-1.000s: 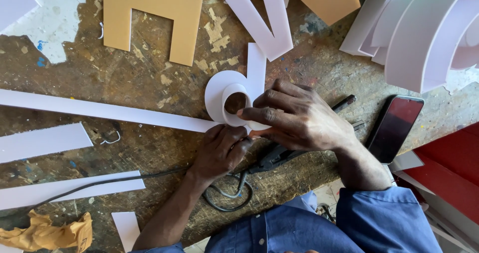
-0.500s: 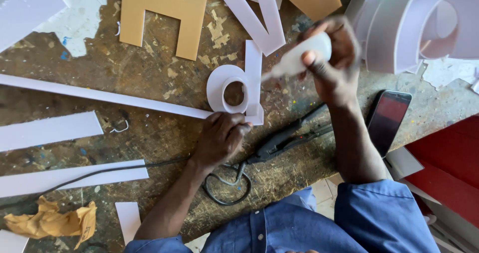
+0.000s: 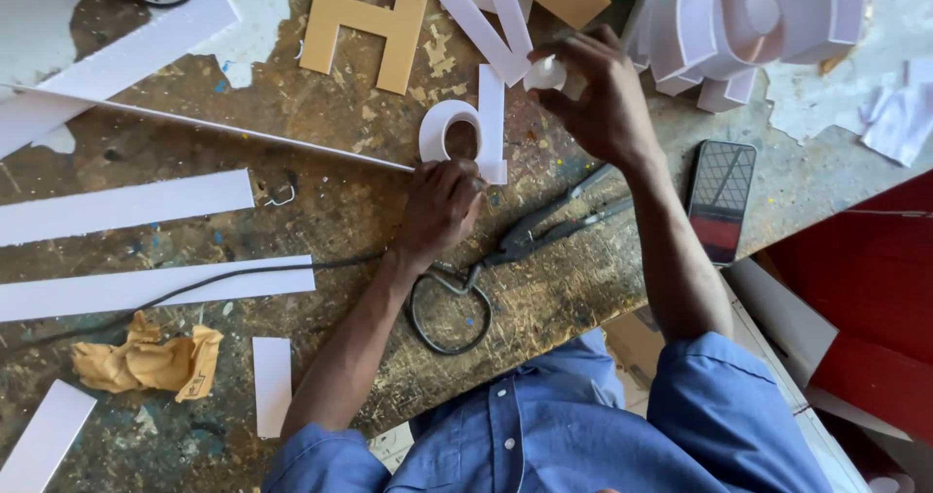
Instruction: Fabricating a 3D sign letter by heating a plastic strip with a heat gun and gluing it to the letter's edge.
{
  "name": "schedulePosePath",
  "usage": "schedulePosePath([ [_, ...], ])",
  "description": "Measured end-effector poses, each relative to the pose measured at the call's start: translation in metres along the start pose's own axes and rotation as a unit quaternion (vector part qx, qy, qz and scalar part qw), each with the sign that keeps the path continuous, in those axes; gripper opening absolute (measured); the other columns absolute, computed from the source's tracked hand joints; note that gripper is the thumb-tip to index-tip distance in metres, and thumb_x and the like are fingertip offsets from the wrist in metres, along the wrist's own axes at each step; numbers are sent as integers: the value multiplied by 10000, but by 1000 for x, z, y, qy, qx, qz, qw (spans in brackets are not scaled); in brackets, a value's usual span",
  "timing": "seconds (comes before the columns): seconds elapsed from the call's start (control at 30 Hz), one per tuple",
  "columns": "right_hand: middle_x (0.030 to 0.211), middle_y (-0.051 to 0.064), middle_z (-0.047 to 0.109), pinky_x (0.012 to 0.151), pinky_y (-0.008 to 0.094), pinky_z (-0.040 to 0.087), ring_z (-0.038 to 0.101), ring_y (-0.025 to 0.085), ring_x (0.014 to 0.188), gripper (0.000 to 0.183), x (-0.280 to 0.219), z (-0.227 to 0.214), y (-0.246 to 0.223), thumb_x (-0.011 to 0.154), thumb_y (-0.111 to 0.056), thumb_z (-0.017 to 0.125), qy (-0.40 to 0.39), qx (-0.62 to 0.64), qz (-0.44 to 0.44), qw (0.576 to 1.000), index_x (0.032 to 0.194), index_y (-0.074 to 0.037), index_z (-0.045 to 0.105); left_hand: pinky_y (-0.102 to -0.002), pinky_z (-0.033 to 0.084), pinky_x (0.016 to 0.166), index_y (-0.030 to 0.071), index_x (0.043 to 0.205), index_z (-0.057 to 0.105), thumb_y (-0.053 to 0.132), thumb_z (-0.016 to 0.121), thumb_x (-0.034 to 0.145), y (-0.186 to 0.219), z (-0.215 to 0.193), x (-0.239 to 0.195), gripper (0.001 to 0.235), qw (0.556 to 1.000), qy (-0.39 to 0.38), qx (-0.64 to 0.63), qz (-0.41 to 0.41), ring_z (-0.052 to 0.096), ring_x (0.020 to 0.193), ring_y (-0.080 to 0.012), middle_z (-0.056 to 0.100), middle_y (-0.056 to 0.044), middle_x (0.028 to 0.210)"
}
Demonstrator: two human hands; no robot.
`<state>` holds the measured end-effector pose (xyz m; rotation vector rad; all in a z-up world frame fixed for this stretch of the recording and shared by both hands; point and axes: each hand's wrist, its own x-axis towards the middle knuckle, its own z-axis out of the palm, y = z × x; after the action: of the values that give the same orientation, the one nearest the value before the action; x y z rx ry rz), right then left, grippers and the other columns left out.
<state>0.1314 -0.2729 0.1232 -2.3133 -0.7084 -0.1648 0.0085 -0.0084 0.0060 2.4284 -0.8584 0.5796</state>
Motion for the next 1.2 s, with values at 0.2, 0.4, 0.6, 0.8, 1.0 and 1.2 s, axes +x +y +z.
schedulePosePath([
  [0.2,1278,177,840,738,425,633,791,280,946,408,-28,29,33,947,-165,939,-15,-9,170,985,1324,-88,805,-420,464,923,65,1153,655,-99,905,912,1,2,0,384,1000,27,8,8,700,1065,-276,696,-110,1183],
  [0.4,1338,202,801,862,579,650,810,401,1103,670,-41,20,26,921,-10,909,-4,-22,122,992,1493,-112,574,-449,490,983,36,1180,674,-54,873,940,-1,2,-3,324,999,5,36,17,713,1170,-320,698,-164,1298],
  [0.6,1179,217,744,993,543,583,720,445,1105,388,-101,5,-12,1028,22,729,49,-72,7,996,1411,-43,738,-402,458,880,108,1081,657,-51,782,833,12,-21,4,320,997,42,58,24,688,1021,-283,589,-44,1150],
  [0.8,1652,238,603,1337,670,314,464,462,1622,903,-152,20,-84,901,-386,907,-280,-178,-61,941,1673,-81,552,-438,453,962,131,1096,702,-87,728,819,3,-3,-1,354,997,75,29,19,609,1212,-325,559,-31,1241],
  [1.0,1321,116,622,1232,584,437,674,380,1290,724,-169,67,-29,756,-206,1004,-167,-253,-153,941,1402,-149,681,-473,455,1019,124,1125,745,-69,772,839,3,-12,-1,345,995,87,34,25,558,1457,-360,623,-67,1406],
  [1.2,1345,232,637,1332,648,364,709,483,1235,603,-174,7,-65,902,-115,923,-11,-70,-193,979,1454,-79,685,-420,465,987,187,1108,764,-16,705,900,-9,2,-7,296,996,81,28,30,655,1366,-291,689,-8,1384],
])
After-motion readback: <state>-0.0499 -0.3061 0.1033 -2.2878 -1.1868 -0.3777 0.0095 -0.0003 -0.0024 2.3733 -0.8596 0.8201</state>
